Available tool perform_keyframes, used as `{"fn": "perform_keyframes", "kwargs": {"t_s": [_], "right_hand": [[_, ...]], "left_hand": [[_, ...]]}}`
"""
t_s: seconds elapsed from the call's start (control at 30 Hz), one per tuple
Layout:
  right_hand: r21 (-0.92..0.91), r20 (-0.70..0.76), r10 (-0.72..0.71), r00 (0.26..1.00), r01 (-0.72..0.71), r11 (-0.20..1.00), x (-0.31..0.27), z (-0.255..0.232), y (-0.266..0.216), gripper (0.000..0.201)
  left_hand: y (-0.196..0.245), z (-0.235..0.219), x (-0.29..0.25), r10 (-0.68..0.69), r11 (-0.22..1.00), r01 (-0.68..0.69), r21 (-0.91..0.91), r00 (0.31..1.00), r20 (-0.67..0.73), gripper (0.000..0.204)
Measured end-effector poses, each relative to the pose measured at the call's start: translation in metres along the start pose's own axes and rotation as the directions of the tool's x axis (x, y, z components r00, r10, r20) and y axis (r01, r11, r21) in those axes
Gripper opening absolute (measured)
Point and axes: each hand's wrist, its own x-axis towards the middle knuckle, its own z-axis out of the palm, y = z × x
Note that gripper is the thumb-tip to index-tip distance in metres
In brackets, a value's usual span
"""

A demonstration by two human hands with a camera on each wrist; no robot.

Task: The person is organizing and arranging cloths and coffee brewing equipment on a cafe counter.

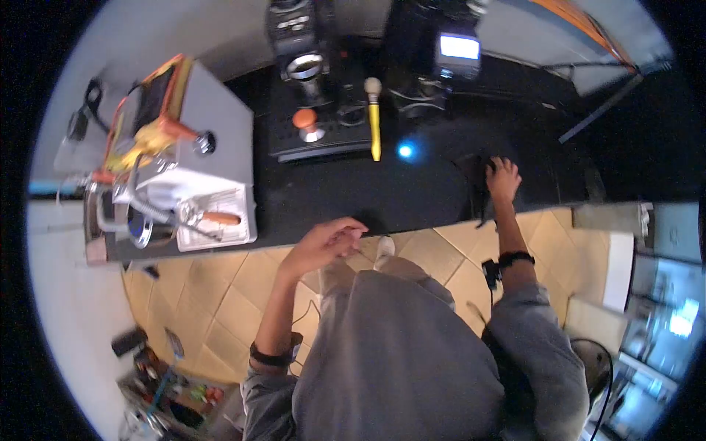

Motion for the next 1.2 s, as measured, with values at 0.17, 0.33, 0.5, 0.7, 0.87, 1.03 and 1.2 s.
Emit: {"fn": "perform_keyframes", "kwargs": {"t_s": [0.17,0.33,0.5,0.7,0.87,1.03,1.2], "right_hand": [[0.379,-0.041,-0.435,0.9,0.416,0.827,0.003,-0.009,-0.033,0.021],[0.75,0.445,-0.64,0.627,0.129,0.649,-0.033,-0.061,-0.042,0.013],[0.872,0.489,-0.821,0.295,-0.153,0.465,-0.025,-0.098,-0.118,0.019],[0.938,0.342,-0.925,0.164,-0.111,0.327,-0.058,-0.131,-0.224,0.02],[0.957,0.273,-0.961,0.05,-0.115,0.266,-0.061,-0.135,-0.264,0.02],[0.995,-0.075,-0.975,0.208,-0.043,-0.085,-0.068,-0.154,-0.299,0.016],[0.989,-0.037,-0.991,0.129,-0.135,-0.055,-0.094,-0.165,-0.325,0.031]], "left_hand": [[-0.065,0.021,0.004,0.141,0.985,-0.154,-0.075,0.979,-0.149,0.034],[-0.048,0.084,0.068,0.505,0.839,-0.333,0.43,0.77,-0.39,0.062],[-0.039,0.09,0.082,0.466,0.789,-0.223,0.572,0.824,-0.321,0.052],[-0.056,0.054,-0.01,0.446,0.872,-0.251,0.42,0.758,-0.475,0.023],[-0.041,0.043,-0.065,0.462,0.875,-0.247,0.416,0.68,-0.569,0.022],[-0.029,0.037,-0.104,0.485,0.862,-0.2,0.467,0.594,-0.641,0.024],[-0.017,0.042,-0.129,0.494,0.858,-0.175,0.484,0.54,-0.681,0.025]]}}
